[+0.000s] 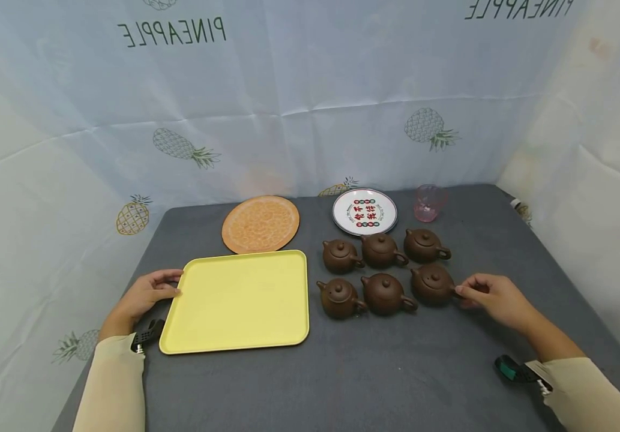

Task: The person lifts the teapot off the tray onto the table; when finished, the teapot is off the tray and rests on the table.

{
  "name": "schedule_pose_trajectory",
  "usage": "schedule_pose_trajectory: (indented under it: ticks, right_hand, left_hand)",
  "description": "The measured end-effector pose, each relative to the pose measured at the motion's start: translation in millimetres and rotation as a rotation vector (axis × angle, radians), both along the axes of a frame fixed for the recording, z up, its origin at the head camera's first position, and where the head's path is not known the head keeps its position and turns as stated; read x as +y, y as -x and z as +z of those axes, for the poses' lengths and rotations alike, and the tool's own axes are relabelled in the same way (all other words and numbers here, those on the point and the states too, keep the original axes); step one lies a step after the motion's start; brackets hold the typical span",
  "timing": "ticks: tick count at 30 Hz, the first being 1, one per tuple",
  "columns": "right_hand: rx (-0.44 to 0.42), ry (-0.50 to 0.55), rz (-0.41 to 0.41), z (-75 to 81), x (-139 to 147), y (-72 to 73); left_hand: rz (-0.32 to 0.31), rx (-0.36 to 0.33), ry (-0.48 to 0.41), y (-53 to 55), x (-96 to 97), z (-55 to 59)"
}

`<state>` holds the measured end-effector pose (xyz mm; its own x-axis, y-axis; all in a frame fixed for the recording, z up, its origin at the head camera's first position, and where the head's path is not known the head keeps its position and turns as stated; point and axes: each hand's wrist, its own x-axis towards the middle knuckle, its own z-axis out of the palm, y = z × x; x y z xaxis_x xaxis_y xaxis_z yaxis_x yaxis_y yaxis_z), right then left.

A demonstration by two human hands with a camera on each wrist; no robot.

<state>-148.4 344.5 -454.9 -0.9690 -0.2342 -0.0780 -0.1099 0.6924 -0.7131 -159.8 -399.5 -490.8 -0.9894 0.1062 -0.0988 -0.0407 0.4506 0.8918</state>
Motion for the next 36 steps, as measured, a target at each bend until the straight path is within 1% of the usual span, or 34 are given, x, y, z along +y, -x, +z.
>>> schedule_pose_trajectory:
  ticks: [6, 10, 16, 17, 23, 24, 28, 31, 33, 34, 36]
  right_hand:
    - [-0.036, 0.124, -0.005, -8.5, 4.5, -2.9]
    - [-0.040, 0.166, 0.020, -10.4, 5.8, -3.2]
    - [-0.058, 0.205, 0.070, -12.1, 3.7, -0.6]
    - [-0.061, 0.206, 0.073, -12.3, 3.3, 0.1]
    - [-0.077, 0.196, 0.075, -15.6, 1.5, 5.3]
    - [-0.074, 0.190, 0.076, -15.8, 1.7, 6.2]
    - [-0.053, 0.151, 0.057, -12.8, 2.7, 7.9]
    - [-0.005, 0.078, 0.019, -8.3, 6.2, 7.1]
    - [0.050, 0.013, -0.012, -3.7, 8.6, 7.9]
    - [0.084, -0.026, -0.022, -0.7, 9.0, 9.2]
    - [0.145, -0.091, -0.050, 6.0, 7.4, 13.5]
  left_hand:
    - [0.007, -0.003, 0.003, -0.9, -0.8, -0.6]
    - [0.008, 0.000, 0.011, -1.6, -1.2, -0.7]
    - [0.016, -0.001, 0.010, -5.1, -4.1, -0.8]
    - [0.018, -0.008, 0.008, -7.1, -2.1, 3.2]
    - [0.028, -0.019, -0.006, -11.1, -5.3, 3.6]
    - [0.030, -0.013, -0.008, -10.1, -7.8, -0.6]
    - [0.032, -0.011, -0.009, -10.0, -6.5, -2.1]
    - [0.047, -0.030, 0.007, -7.7, -4.4, -2.7]
    - [0.051, -0.029, 0.051, -5.7, -3.1, -0.8]
    - [0.048, -0.017, 0.082, -4.7, -2.1, 1.7]
    - [0.048, 0.018, 0.162, -3.9, 0.5, 11.3]
